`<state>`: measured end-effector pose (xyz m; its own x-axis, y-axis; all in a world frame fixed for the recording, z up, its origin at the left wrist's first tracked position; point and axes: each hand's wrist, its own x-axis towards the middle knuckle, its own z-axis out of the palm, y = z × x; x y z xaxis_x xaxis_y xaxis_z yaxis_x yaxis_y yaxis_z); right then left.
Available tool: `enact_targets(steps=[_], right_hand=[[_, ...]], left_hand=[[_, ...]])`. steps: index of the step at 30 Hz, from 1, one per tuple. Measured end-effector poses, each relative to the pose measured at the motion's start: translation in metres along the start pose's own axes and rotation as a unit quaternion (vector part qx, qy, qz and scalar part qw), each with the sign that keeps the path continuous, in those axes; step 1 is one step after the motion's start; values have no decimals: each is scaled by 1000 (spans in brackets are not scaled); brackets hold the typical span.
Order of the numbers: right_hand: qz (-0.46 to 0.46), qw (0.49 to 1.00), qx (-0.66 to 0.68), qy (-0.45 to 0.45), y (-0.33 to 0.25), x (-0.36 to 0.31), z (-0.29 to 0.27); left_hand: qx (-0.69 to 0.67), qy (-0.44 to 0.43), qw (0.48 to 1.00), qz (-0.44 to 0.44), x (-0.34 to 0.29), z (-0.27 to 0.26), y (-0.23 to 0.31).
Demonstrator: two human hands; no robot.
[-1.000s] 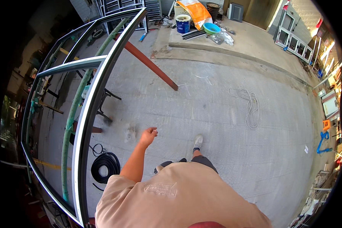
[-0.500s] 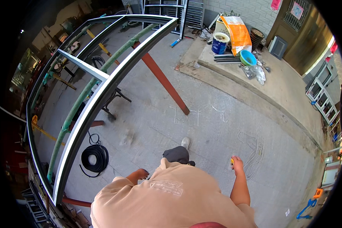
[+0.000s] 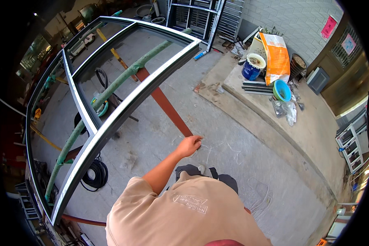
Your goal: The person measures and marks metal window frame components using a tape measure and a marker, then carries a beam to a miter saw station to measure it again.
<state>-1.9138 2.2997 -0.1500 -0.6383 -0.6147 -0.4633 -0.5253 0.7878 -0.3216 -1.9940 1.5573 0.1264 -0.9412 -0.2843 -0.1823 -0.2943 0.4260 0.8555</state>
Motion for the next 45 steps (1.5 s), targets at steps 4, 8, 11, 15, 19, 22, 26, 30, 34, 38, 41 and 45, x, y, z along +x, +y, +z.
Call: enact_targets(steps=[4, 8, 11, 15, 19, 22, 26, 30, 34, 38, 41, 45], right_hand=[[175, 962, 162, -130, -18, 71, -59], [198, 951, 184, -148, 15, 156, -128], [233, 934, 242, -125, 52, 249, -198], [340, 827, 445, -51, 66, 419, -347], [217, 896, 389, 10, 11, 594, -516], [145, 897, 416, 44, -50, 698, -616], [54, 922, 382, 34, -128, 796, -681], [32, 915, 402, -17, -192, 858, -706], [-7, 925, 376, -52, -254, 913, -753], [-93, 919, 374, -82, -333, 969, -814], [-214, 908, 340, -122, -405, 1011, -858], [-445, 849, 249, -138, -513, 1037, -908]], left_hand=[[16, 71, 996, 45, 66, -53, 104], [-19, 150, 987, 50, 138, -73, 141], [-17, 203, 978, 50, 192, -86, 156], [-3, 276, 961, 10, 231, -114, 182], [13, 377, 926, 5, 260, -144, 203], [46, 477, 877, 26, 292, -174, 202], [123, 548, 828, 5, 344, -222, 185], [123, 561, 818, -28, 393, -254, 162], [44, 557, 828, -49, 428, -284, 165], [-47, 520, 851, -50, 466, -311, 185], [-30, 461, 885, -61, 498, -329, 200], [9, 404, 907, -115, 547, -341, 208]])
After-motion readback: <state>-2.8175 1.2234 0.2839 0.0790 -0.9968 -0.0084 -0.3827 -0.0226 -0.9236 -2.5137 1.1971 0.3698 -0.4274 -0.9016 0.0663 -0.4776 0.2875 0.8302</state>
